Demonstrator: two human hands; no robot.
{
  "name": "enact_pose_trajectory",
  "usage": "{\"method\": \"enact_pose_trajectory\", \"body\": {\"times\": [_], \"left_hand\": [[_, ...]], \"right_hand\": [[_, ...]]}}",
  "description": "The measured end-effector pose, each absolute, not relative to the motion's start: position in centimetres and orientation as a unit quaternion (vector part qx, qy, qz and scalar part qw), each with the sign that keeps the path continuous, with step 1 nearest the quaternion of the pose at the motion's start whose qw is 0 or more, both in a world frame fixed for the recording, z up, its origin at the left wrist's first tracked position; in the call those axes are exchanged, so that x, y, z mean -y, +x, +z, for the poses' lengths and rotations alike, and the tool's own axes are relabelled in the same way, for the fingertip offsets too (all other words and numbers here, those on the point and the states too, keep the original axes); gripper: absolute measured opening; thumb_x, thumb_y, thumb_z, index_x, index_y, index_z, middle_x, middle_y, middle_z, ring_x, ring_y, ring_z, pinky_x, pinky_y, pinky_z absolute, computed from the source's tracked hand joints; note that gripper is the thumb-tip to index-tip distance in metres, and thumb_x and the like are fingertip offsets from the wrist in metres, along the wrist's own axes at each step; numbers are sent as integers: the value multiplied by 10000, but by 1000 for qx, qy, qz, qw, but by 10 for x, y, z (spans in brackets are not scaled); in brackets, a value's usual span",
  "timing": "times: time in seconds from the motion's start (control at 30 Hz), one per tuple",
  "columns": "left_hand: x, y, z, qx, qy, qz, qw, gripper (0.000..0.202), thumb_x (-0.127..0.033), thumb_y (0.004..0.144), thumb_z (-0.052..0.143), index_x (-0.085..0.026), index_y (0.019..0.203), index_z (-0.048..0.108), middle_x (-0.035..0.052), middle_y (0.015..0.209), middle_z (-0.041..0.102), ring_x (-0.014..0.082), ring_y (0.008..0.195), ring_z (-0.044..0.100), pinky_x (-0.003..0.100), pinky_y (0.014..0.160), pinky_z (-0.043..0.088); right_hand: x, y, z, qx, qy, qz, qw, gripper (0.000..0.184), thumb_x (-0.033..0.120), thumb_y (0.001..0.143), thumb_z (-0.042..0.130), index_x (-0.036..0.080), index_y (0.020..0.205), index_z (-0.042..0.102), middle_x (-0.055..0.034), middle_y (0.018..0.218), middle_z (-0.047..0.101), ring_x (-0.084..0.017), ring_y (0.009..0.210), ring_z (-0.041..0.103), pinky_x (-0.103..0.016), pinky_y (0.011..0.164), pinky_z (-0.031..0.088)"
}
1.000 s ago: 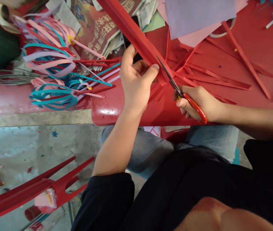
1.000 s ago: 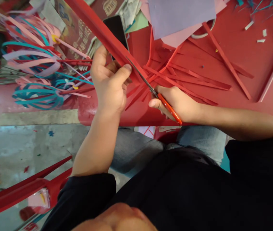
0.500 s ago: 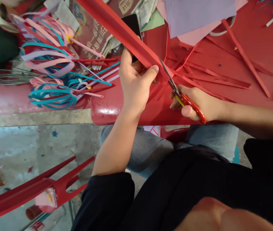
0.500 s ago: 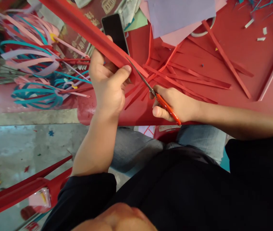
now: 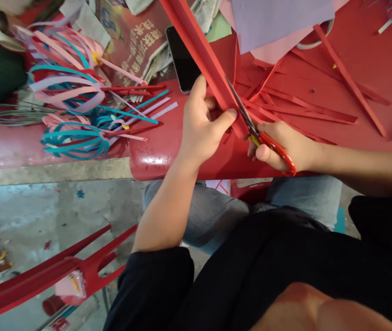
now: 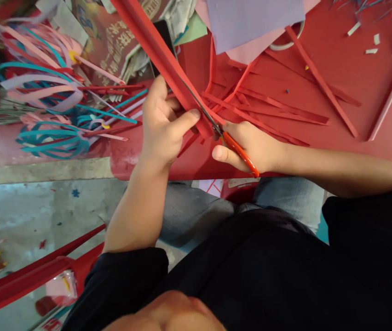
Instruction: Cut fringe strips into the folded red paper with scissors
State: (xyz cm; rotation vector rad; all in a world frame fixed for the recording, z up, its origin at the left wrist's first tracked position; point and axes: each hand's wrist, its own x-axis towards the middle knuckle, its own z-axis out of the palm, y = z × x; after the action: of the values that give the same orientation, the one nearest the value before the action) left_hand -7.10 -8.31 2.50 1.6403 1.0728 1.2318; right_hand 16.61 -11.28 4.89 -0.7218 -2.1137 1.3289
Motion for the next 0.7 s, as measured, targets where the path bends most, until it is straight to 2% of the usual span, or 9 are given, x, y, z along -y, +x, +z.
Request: {"method": "enact_pose_trajectory", "body": {"times": [0.1, 0.23, 0.4, 0.7], "left_hand": [[86, -69, 22, -447, 641, 473, 406, 563, -556, 936, 777, -342, 1395, 533, 31, 1052, 783, 336, 1044, 800, 533, 896, 673], [86, -69, 15, -438, 637, 480, 415, 615, -531, 929, 805, -379, 1448, 512, 26, 1065, 796, 333, 989, 801, 542, 849, 684], [84, -70, 12, -443, 627, 484, 420, 678, -551, 936, 811, -376, 1500, 479, 27, 1023, 782, 330, 975, 811, 509, 820, 694], [83, -68, -1, -438, 627, 488, 422, 862, -720, 933, 781, -409, 1597, 329, 26, 1036, 755, 317, 949, 821, 488, 792, 690]], "right_hand": [[113, 163, 52, 798, -274, 457, 281, 686, 851, 1047, 423, 211, 862, 585, -27, 748, 593, -166, 672, 528, -328, 646, 433], [112, 162, 57, 809, -274, 434, 287, 702, 846, 1063, 375, 212, 831, 567, -23, 741, 571, -143, 622, 472, -319, 592, 383], [116, 163, 59, 782, -338, 467, 237, 777, 907, 1020, 348, 214, 725, 538, -8, 592, 512, -116, 486, 418, -314, 476, 283], [118, 160, 59, 755, -354, 502, 229, 815, 939, 974, 405, 203, 659, 561, -37, 555, 559, -135, 479, 495, -313, 477, 332]]}}
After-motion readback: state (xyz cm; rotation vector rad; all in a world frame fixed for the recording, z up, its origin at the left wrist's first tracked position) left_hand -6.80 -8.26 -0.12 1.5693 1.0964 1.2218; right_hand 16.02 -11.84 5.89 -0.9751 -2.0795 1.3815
